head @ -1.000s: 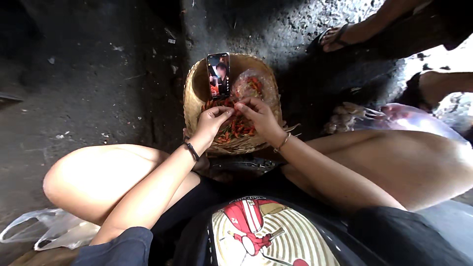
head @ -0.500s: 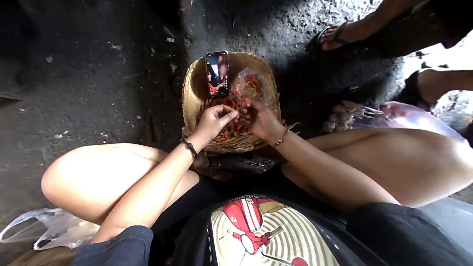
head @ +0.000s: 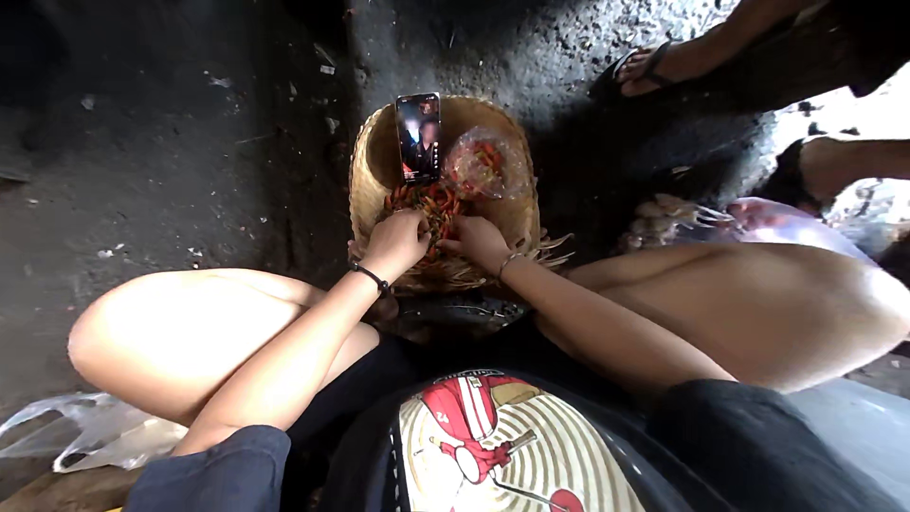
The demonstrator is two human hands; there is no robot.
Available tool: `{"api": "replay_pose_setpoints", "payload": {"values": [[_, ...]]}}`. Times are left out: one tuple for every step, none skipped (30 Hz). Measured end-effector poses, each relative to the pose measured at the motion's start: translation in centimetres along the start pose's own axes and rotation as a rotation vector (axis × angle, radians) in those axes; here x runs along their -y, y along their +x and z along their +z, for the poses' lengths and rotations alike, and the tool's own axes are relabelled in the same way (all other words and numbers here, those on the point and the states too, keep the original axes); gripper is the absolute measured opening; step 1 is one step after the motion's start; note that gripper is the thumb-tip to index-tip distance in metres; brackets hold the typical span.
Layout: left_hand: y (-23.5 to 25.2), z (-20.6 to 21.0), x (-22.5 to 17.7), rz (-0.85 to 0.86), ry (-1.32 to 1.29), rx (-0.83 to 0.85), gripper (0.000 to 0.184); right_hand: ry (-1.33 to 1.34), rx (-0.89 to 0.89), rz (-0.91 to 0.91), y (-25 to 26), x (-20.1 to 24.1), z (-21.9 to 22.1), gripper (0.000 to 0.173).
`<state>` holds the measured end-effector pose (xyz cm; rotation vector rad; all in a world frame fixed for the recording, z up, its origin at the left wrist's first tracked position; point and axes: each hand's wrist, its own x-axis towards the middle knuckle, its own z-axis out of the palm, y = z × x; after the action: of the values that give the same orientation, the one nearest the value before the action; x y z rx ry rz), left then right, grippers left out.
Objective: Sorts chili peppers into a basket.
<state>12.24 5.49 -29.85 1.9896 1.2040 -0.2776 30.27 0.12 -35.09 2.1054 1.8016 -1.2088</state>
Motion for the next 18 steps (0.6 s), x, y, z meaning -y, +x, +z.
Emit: {"api": "replay_pose_setpoints", "payload": {"values": [[0.0,0.1,0.1,-0.005,-0.004,0.009,0.027,-0.020,0.005,0.002,0.0,0.1,0.1,0.048],[0.0,0.2,0.2,-0.008,-0.008,0.013,0.027,-0.020,0.010,0.006,0.0,0.1,0.1,0.046],[0.0,0.4,0.3,-0.001,-0.014,0.007,0.026,-0.004,0.014,0.013,0.0,0.2,0.1,0.044],[0.0,0.7,0.3,0.009,-0.019,0.002,0.025,0.023,0.019,0.021,-0.2,0.1,0.1,0.043],[0.0,0.9,0.1,0.020,-0.021,-0.006,0.025,0.062,0.023,0.030,-0.5,-0.1,-0.1,0.041],[0.2,0.9,0.0,0.025,-0.019,-0.014,0.024,0.101,0.021,0.035,-0.6,-0.1,-0.3,0.039],[0.2,0.8,0.0,0.024,-0.020,-0.022,0.024,0.130,0.012,0.033,-0.6,-0.1,-0.5,0.038],[0.3,0.7,0.1,0.022,-0.032,-0.027,0.024,0.160,0.006,0.024,-0.5,0.1,-0.8,0.038],[0.4,0.6,0.1,0.023,-0.061,-0.027,0.026,0.209,0.002,0.005,-0.5,0.2,-1.1,0.038],[0.4,0.6,0.2,0.021,-0.114,-0.015,0.029,0.281,-0.003,-0.014,-0.6,0.2,-1.3,0.037],[0.5,0.7,0.3,0.017,-0.187,0.007,0.034,0.389,-0.008,-0.022,-0.8,0.3,-1.4,0.036],[0.7,0.8,0.4,0.010,-0.270,0.034,0.039,0.511,-0.011,-0.018,-1.0,0.4,-1.5,0.034],[0.9,0.8,0.5,0.000,-0.351,0.053,0.043,0.641,-0.012,-0.008,-1.3,0.6,-1.7,0.033],[1.0,0.7,0.5,-0.017,-0.424,0.063,0.042,0.768,-0.013,0.001,-1.5,0.7,-1.7,0.031],[1.1,0.7,0.5,-0.033,-0.483,0.065,0.040,0.881,-0.010,0.009,-1.7,0.7,-1.6,0.029],[1.2,0.6,0.6,-0.053,-0.532,0.061,0.037,0.974,-0.014,0.009,-1.8,0.7,-1.4,0.027],[1.2,0.6,0.7,-0.071,-0.577,0.052,0.035,1.052,-0.017,0.011,-1.9,0.8,-1.3,0.025],[1.3,0.6,0.8,-0.082,-0.628,0.044,0.033,1.114,-0.015,0.019,-2.1,1.0,-1.3,0.023]]}}
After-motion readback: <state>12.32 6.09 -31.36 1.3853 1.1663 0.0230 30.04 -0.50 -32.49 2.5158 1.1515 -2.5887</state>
